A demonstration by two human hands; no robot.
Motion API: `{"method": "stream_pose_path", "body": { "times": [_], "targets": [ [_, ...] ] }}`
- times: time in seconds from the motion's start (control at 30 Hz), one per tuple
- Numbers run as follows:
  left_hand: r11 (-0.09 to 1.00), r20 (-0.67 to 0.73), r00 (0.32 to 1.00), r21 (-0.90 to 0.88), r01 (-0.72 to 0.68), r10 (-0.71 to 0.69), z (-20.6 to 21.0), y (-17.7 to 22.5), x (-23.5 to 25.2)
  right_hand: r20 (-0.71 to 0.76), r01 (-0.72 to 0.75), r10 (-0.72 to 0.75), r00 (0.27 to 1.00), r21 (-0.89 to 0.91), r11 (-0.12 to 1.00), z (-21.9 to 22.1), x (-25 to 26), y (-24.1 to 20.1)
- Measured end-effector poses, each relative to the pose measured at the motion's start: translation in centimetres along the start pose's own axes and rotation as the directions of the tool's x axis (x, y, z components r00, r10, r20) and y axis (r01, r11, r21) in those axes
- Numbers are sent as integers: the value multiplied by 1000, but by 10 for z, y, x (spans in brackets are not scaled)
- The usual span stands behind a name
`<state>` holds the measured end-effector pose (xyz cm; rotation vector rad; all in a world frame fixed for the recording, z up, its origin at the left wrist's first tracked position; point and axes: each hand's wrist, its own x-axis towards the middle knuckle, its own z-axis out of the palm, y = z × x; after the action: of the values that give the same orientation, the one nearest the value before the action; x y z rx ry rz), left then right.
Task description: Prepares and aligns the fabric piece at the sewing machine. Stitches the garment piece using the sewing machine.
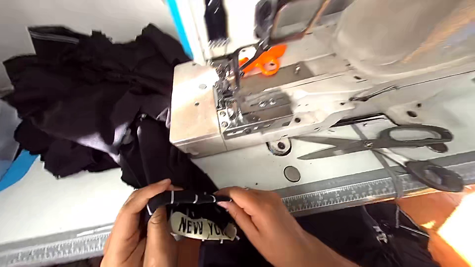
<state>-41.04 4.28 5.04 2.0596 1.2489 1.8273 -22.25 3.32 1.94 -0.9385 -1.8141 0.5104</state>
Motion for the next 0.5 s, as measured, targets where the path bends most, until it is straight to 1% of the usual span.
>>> {"method": "stream_pose_path", "body": {
  "times": [0.07,0.1,0.13,0.17,0.23,0.3,0.4,0.43,0.5],
  "targets": [
    [968,-6,989,205,-142,146,10,1,27,17,-75,73,997,168,983,1,8,-6],
    [923,18,975,319,-215,221,15,1,42,53,-141,131,990,261,955,-1,13,-9],
    [868,68,962,418,-269,266,19,1,57,106,-211,186,977,346,914,-5,19,-12],
    [817,137,952,489,-305,273,23,0,70,154,-270,226,962,409,872,-7,24,-14],
    [761,256,936,549,-346,240,31,-7,92,225,-340,261,939,493,801,-12,33,-15],
    [768,350,925,549,-331,149,40,-17,110,257,-366,266,929,542,756,-16,41,-15],
    [832,470,882,499,-242,-25,55,-24,141,187,-323,263,947,567,758,-21,50,-14],
    [866,508,859,457,-205,-64,61,-25,152,152,-306,269,951,568,764,-23,52,-13],
    [922,543,834,364,-131,-95,73,-30,169,97,-299,300,949,576,761,-26,55,-11]
  ]
}}
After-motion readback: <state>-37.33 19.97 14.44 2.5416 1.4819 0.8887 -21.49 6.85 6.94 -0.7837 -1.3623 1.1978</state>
